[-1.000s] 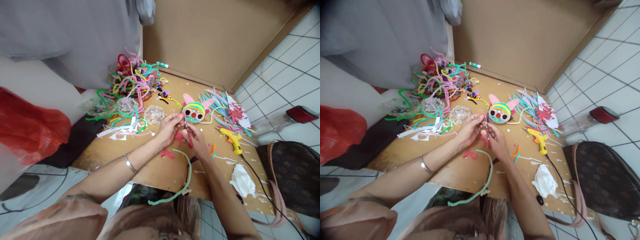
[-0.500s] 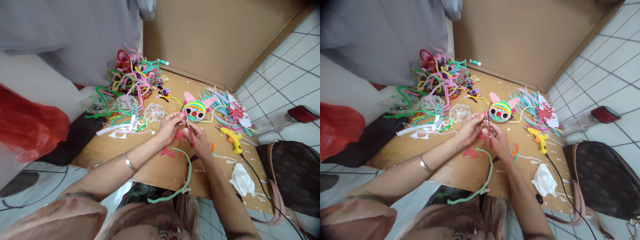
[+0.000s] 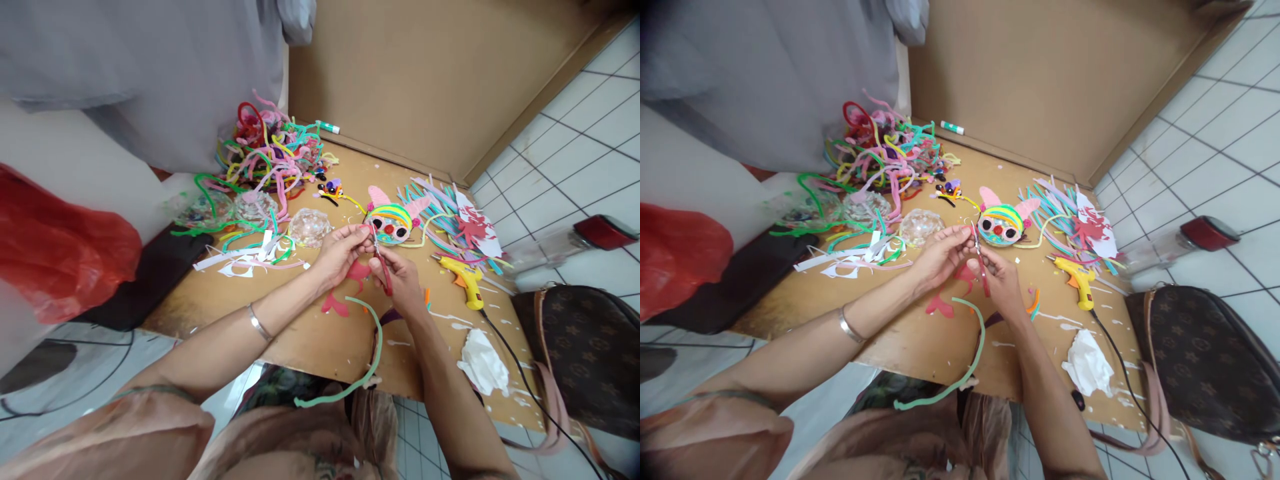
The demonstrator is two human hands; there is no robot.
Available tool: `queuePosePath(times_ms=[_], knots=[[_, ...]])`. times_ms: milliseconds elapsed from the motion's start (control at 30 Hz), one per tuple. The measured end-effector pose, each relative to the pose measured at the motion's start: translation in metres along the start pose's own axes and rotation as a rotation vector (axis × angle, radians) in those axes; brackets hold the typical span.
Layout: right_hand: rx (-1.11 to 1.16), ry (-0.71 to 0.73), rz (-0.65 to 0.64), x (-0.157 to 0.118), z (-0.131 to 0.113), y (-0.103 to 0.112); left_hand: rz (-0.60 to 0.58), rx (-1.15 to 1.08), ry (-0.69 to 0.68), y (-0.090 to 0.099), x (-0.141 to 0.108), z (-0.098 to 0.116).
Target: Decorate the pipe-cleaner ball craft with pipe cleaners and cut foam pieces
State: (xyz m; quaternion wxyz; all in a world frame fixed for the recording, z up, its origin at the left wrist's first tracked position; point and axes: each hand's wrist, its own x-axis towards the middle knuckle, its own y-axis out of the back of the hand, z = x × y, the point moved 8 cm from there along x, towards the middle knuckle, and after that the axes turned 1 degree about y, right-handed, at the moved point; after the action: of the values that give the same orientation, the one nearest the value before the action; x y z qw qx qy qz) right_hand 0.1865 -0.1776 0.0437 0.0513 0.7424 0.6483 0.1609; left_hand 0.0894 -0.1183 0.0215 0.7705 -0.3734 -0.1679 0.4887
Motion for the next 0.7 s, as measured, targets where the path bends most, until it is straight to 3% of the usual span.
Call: queuePosePath(times_ms=[700], knots=[[-0.006,-0.041,-0.007,-0.001,0.007,0.008,-0.02,0.127,-0.169,0.005,0.008,0.014]])
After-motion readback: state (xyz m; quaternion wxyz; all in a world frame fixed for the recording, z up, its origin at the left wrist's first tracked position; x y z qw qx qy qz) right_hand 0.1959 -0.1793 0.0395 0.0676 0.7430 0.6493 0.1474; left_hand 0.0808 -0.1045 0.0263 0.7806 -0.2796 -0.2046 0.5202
